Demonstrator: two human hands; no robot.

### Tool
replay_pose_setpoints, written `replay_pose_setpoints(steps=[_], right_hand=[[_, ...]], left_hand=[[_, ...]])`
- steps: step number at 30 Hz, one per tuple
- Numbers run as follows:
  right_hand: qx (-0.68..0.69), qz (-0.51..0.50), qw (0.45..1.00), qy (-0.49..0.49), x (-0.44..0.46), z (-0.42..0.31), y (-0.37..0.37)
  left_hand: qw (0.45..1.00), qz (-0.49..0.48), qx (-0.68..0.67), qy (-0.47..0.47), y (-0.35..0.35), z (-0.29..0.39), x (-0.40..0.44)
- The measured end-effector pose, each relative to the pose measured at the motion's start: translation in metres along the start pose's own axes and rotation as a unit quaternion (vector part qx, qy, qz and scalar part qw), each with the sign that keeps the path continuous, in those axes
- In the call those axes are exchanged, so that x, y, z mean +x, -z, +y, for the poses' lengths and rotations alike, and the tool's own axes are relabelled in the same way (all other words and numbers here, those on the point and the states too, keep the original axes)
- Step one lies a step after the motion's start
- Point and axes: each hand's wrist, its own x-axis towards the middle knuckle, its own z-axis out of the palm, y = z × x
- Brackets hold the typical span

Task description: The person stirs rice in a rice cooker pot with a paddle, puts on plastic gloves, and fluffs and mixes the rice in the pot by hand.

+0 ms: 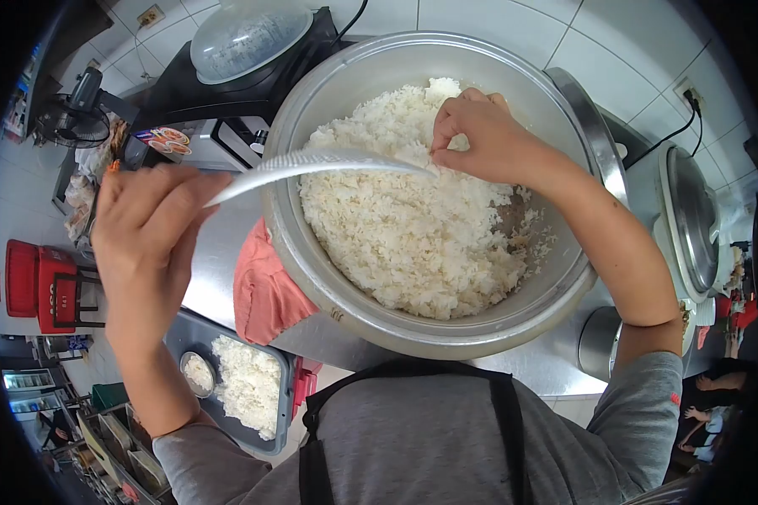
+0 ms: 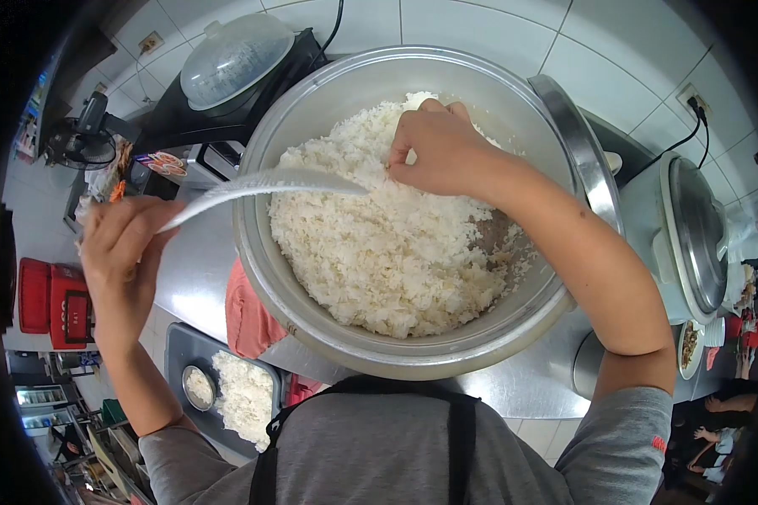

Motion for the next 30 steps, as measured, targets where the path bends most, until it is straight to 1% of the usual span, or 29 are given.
replay_pose_setpoints(steps=[3,4,7,10,13,14,15,16,17,19,21,22,23,24,25,26,27,28,29,30], right_hand=[[-0.022,0.008,1.000,0.015,-0.010,-0.012,0.004],[-0.023,0.006,1.000,0.020,-0.013,-0.017,0.004],[-0.001,0.021,1.000,0.021,-0.019,-0.023,0.006],[-0.019,0.023,0.999,0.026,-0.022,-0.029,0.007],[0.001,0.035,0.997,0.064,-0.029,-0.043,0.006],[-0.009,0.029,0.997,0.068,-0.030,-0.048,0.006],[-0.019,0.023,0.997,0.073,-0.031,-0.053,0.007],[-0.028,0.015,0.996,0.079,-0.031,-0.059,0.008],[-0.044,0.027,0.994,0.100,-0.033,-0.066,0.008],[-0.071,0.054,0.986,0.142,-0.039,-0.089,0.011],[-0.103,0.088,0.977,0.165,-0.059,-0.121,0.013],[-0.107,0.095,0.972,0.185,-0.073,-0.138,0.014],[-0.114,0.104,0.967,0.203,-0.088,-0.153,0.010],[-0.033,0.093,0.973,0.208,-0.100,-0.167,-0.001],[0.043,0.084,0.972,0.213,-0.111,-0.180,-0.015],[0.126,0.038,0.959,0.251,-0.114,-0.187,-0.034],[0.199,-0.038,0.943,0.264,-0.114,-0.191,-0.061],[0.256,-0.091,0.919,0.284,-0.112,-0.193,-0.100],[0.311,-0.182,0.891,0.277,-0.104,-0.197,-0.132],[0.330,-0.251,0.861,0.296,-0.094,-0.188,-0.178]], left_hand=[[0.995,0.019,-0.052,0.087,-0.011,0.004,-0.021],[0.987,0.048,-0.086,0.124,-0.021,0.005,-0.034],[0.967,0.048,-0.136,0.208,-0.030,0.020,-0.061],[0.904,0.145,-0.178,0.362,-0.044,0.005,-0.118],[0.809,0.177,-0.243,0.505,-0.037,-0.022,-0.195],[0.788,0.096,-0.184,0.579,-0.026,-0.024,-0.217],[0.752,0.013,-0.123,0.647,-0.014,-0.025,-0.242],[0.753,-0.091,-0.027,0.651,-0.007,-0.028,-0.277],[0.737,-0.197,0.067,0.643,-0.006,-0.031,-0.319],[0.689,-0.371,0.122,0.610,-0.012,-0.030,-0.419],[0.663,-0.395,0.129,0.623,-0.037,-0.008,-0.518],[0.626,-0.464,0.122,0.615,-0.040,0.013,-0.519],[0.617,-0.458,0.104,0.631,-0.057,0.036,-0.547],[0.572,-0.598,0.054,0.558,-0.062,0.054,-0.527],[0.529,-0.638,-0.005,0.559,-0.066,0.082,-0.507],[0.482,-0.652,-0.067,0.582,-0.091,0.106,-0.512],[0.526,-0.634,-0.050,0.564,-0.102,0.121,-0.512],[0.569,-0.615,-0.030,0.544,-0.112,0.136,-0.512],[0.610,-0.596,-0.008,0.523,-0.123,0.151,-0.512],[0.570,-0.613,-0.031,0.547,-0.131,0.144,-0.515]])
